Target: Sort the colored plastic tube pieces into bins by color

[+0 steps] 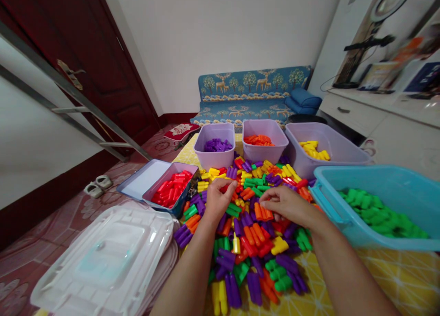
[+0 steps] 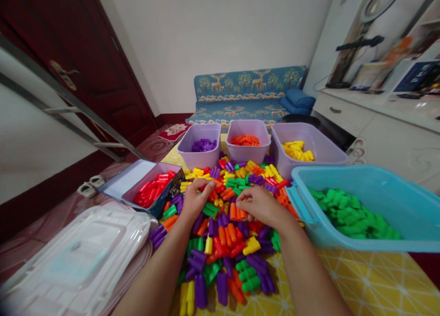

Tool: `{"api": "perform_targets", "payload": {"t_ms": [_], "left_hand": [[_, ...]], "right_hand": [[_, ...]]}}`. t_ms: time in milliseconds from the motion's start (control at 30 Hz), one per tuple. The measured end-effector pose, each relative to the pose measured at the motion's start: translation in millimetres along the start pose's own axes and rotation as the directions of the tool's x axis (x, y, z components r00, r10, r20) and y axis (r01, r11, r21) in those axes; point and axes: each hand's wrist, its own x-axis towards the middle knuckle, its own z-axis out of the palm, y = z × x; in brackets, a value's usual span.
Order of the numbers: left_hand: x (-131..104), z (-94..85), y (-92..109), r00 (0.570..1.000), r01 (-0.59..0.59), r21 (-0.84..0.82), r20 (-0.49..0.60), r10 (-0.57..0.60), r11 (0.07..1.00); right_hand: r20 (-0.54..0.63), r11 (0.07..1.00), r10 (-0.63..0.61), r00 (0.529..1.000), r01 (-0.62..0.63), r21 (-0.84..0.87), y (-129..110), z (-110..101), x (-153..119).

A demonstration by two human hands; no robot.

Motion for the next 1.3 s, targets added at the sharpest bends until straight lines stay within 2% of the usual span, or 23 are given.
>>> {"api": "perform_targets", "payload": {"t_ms": [33,67,133,167,200,267,367,433,500,600,700,800,900,1000,1067,1133,1167,1300], "left_hand": [[-0.3,-0.7,1.3,1.0,-0.019,0.03,-0.01,0.02,0.999],[-0.8,-1.5,2.6,0.998,-0.047,0.066,-0.026,0.049,0.997],[-2.0,-3.6,5.3,0.99,-0.11,0.152,-0.074,0.122,0.982],[-2.7,-4.5,6.4,0.983,-0.136,0.192,-0.095,0.157,0.972],[-3.6,-5.3,7.3,0.977,-0.157,0.223,-0.107,0.185,0.962],[-5.4,-6.2,8.2,0.974,-0.177,0.243,-0.095,0.204,0.954],[-7.5,-5.6,8.7,0.988,-0.156,0.277,0.026,0.154,0.948],[-7.7,-4.4,9.6,0.986,-0.145,0.357,0.125,0.106,0.923],[-7.1,-3.2,11.5,0.973,-0.174,0.425,0.214,0.088,0.889],[-6.4,-2.6,15.6,0.95,-0.227,0.462,0.3,0.09,0.858],[-7.3,-3.5,18.3,0.941,-0.244,0.483,0.327,0.086,0.841],[-9.0,-4.3,17.3,0.931,-0.273,0.482,0.349,0.103,0.833],[-9.6,-3.8,13.8,0.932,-0.276,0.46,0.344,0.117,0.844],[-9.1,-2.7,10.3,0.942,-0.249,0.449,0.318,0.107,0.858],[-8.5,-1.9,8.4,0.949,-0.232,0.45,0.301,0.098,0.862],[-7.7,-1.0,7.0,0.95,-0.225,0.456,0.3,0.09,0.861],[-7.2,-0.6,6.5,0.947,-0.227,0.46,0.311,0.084,0.859],[-5.3,1.2,6.4,0.928,-0.242,0.47,0.366,0.062,0.849]], "right_hand": [[-0.108,0.995,-0.036,0.993,0.046,0.093,-2.8,0.3,0.9],[-0.248,0.97,-0.084,0.965,0.136,0.202,-6.7,1.0,1.8],[-0.505,0.85,-0.153,0.849,0.373,0.371,-15.7,3.0,2.9],[-0.577,0.783,-0.17,0.799,0.464,0.413,-19.7,4.0,3.1],[-0.605,0.738,-0.186,0.774,0.517,0.433,-22.4,4.9,3.3],[-0.603,0.73,-0.198,0.773,0.527,0.435,-22.0,5.5,4.9],[-0.551,0.859,-0.17,0.817,0.396,0.323,-6.1,3.7,11.7],[-0.487,0.955,-0.155,0.859,0.256,0.147,9.2,2.4,17.9],[-0.428,0.983,-0.185,0.885,0.17,-0.074,21.6,2.7,22.5],[-0.328,0.913,-0.248,0.911,0.107,-0.393,28.5,8.2,24.0],[-0.24,0.812,-0.285,0.928,0.101,-0.575,25.1,19.1,21.6],[-0.158,0.756,-0.315,0.936,0.147,-0.638,19.9,32.4,19.8],[-0.114,0.748,-0.327,0.938,0.184,-0.637,15.8,42.4,20.2],[-0.148,0.796,-0.344,0.927,0.204,-0.571,13.1,43.5,22.7],[-0.222,0.791,-0.404,0.887,0.217,-0.572,13.7,40.1,25.2],[-0.293,0.754,-0.454,0.841,0.188,-0.629,17.3,37.1,27.5],[-0.319,0.738,-0.453,0.833,0.149,-0.658,20.0,36.6,28.3],[-0.333,0.701,-0.345,0.878,0.005,-0.713,30.1,41.9,29.5]]}}
